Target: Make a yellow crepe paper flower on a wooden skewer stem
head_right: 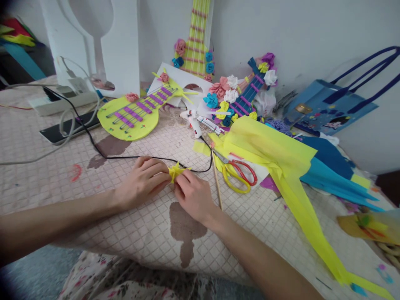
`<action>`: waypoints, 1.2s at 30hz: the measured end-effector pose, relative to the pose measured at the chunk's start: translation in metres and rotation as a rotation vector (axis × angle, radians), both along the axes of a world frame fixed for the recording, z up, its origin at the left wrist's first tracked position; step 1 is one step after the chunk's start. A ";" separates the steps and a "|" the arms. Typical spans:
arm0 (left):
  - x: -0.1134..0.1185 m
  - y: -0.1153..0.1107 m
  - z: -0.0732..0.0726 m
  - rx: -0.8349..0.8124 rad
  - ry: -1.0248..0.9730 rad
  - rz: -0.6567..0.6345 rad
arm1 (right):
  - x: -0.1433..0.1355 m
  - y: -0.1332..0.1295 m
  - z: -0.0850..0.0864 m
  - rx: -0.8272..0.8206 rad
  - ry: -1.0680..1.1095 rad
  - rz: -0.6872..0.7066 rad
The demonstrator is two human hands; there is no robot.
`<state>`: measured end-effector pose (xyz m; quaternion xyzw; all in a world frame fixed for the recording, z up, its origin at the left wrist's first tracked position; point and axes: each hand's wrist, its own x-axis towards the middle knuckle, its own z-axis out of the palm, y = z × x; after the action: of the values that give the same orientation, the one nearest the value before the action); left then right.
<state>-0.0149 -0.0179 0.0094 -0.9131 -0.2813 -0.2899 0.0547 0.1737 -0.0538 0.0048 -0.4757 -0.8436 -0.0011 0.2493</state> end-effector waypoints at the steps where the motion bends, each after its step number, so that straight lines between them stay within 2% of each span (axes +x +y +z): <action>1: 0.000 0.000 0.000 0.005 -0.005 0.011 | 0.000 0.000 0.000 0.004 -0.002 -0.001; 11: 0.000 -0.001 0.000 0.020 -0.028 0.030 | 0.003 0.000 0.005 0.020 0.044 0.019; 36: -0.001 -0.003 0.000 0.031 0.025 0.027 | 0.003 0.001 0.001 0.090 -0.081 0.012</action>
<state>-0.0155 -0.0212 0.0089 -0.9119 -0.2882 -0.2821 0.0763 0.1769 -0.0531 0.0059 -0.4583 -0.8550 -0.0569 0.2359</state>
